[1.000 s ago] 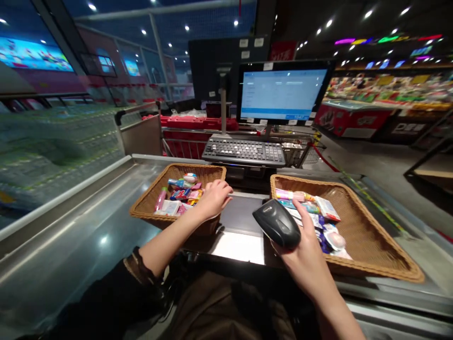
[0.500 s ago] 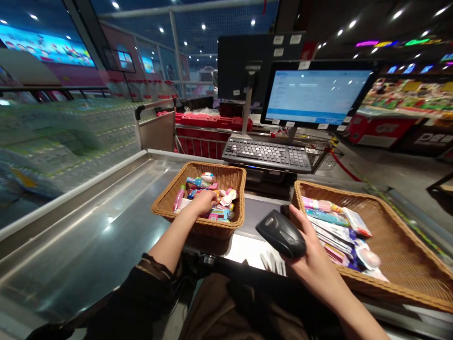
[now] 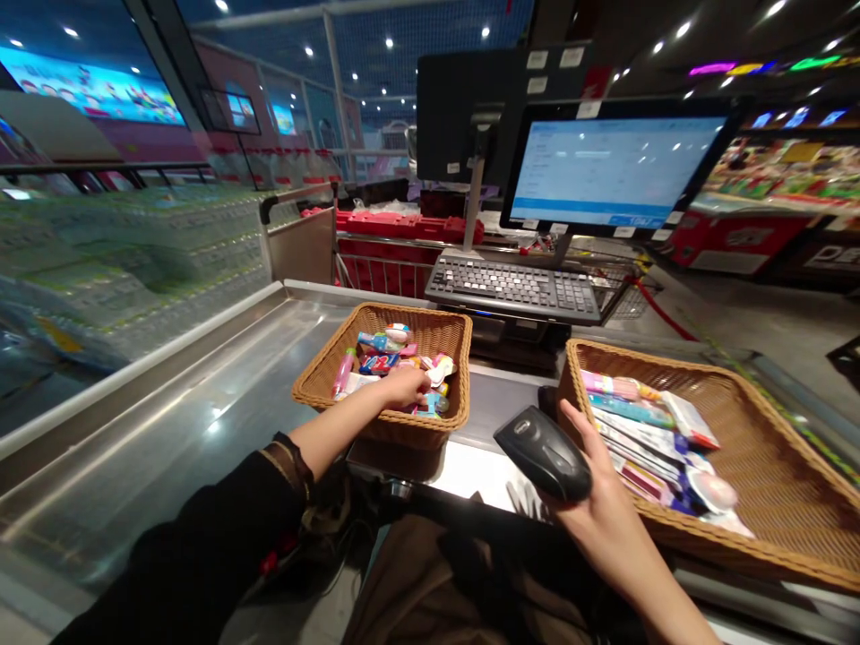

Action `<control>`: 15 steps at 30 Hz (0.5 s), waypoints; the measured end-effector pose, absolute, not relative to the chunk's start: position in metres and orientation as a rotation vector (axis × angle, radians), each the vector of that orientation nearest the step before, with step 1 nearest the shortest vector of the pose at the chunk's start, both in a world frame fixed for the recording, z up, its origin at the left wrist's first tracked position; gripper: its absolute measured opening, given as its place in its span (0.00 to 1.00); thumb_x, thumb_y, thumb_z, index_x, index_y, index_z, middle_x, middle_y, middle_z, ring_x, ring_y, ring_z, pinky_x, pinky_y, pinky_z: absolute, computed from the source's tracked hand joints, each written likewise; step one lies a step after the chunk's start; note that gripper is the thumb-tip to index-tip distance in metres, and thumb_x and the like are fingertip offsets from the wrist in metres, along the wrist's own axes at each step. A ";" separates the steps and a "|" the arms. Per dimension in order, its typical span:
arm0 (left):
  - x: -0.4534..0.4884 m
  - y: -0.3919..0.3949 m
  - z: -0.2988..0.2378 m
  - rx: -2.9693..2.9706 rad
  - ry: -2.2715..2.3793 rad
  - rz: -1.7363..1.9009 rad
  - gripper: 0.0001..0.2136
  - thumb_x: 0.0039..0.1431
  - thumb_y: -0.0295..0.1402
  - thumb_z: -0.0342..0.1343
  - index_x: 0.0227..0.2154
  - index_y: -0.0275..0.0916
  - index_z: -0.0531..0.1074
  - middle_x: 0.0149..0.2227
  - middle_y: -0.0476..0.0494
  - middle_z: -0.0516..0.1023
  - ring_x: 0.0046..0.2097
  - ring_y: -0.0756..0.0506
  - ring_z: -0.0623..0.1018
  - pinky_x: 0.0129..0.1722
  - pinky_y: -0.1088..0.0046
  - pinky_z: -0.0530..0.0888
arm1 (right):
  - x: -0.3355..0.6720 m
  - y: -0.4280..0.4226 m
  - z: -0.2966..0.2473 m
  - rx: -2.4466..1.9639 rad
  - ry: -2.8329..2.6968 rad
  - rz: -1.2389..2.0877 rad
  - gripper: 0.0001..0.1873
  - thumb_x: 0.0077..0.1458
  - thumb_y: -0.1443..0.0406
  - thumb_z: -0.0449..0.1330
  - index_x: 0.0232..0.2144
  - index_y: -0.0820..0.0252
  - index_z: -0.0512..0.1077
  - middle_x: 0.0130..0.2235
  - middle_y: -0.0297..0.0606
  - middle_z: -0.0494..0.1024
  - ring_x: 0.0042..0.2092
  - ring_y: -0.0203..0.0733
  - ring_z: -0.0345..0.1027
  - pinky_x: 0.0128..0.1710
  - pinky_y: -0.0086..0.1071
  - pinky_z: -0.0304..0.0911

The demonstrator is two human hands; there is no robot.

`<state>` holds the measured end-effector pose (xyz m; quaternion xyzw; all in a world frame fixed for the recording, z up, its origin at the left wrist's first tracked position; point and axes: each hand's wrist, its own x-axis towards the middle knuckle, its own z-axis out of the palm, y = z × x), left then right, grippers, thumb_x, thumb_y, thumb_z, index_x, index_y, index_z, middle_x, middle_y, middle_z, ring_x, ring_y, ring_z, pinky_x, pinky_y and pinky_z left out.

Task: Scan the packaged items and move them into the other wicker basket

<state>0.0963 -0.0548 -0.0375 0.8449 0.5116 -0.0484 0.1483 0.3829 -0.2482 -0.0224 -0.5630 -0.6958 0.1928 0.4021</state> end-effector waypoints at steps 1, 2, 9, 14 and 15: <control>0.096 -0.055 -0.035 2.433 1.486 -0.112 0.03 0.55 0.33 0.64 0.32 0.40 0.78 0.39 0.45 0.81 0.46 0.41 0.78 0.44 0.70 0.71 | 0.384 -0.248 -0.022 -1.428 -1.744 0.495 0.43 0.54 0.64 0.60 0.68 0.47 0.48 0.70 0.48 0.54 0.71 0.60 0.50 0.68 0.64 0.46; 0.095 -0.054 -0.032 2.434 1.507 -0.076 0.03 0.58 0.33 0.62 0.32 0.40 0.77 0.40 0.44 0.81 0.46 0.42 0.78 0.45 0.70 0.70 | 0.385 -0.248 -0.021 -1.430 -1.734 0.502 0.44 0.54 0.64 0.60 0.69 0.47 0.47 0.70 0.48 0.54 0.71 0.60 0.50 0.68 0.64 0.46; 0.094 -0.041 -0.020 2.398 1.652 0.043 0.08 0.68 0.36 0.51 0.41 0.39 0.73 0.46 0.41 0.80 0.46 0.43 0.79 0.43 0.71 0.71 | 0.388 -0.250 -0.020 -1.418 -1.735 0.490 0.45 0.52 0.65 0.61 0.69 0.49 0.48 0.70 0.49 0.55 0.71 0.61 0.49 0.69 0.62 0.46; 0.100 -0.039 -0.029 2.380 1.731 -0.054 0.14 0.64 0.40 0.56 0.48 0.39 0.71 0.53 0.36 0.78 0.53 0.37 0.76 0.50 0.60 0.71 | 0.389 -0.251 -0.021 -1.414 -1.757 0.492 0.45 0.54 0.65 0.60 0.69 0.47 0.47 0.71 0.48 0.52 0.72 0.59 0.47 0.69 0.62 0.46; 0.100 -0.043 -0.030 2.389 1.760 -0.086 0.18 0.60 0.42 0.60 0.49 0.39 0.71 0.54 0.33 0.77 0.56 0.34 0.74 0.52 0.56 0.70 | 0.390 -0.251 -0.021 -1.415 -1.760 0.495 0.45 0.54 0.64 0.61 0.69 0.47 0.46 0.71 0.48 0.52 0.72 0.60 0.47 0.69 0.62 0.46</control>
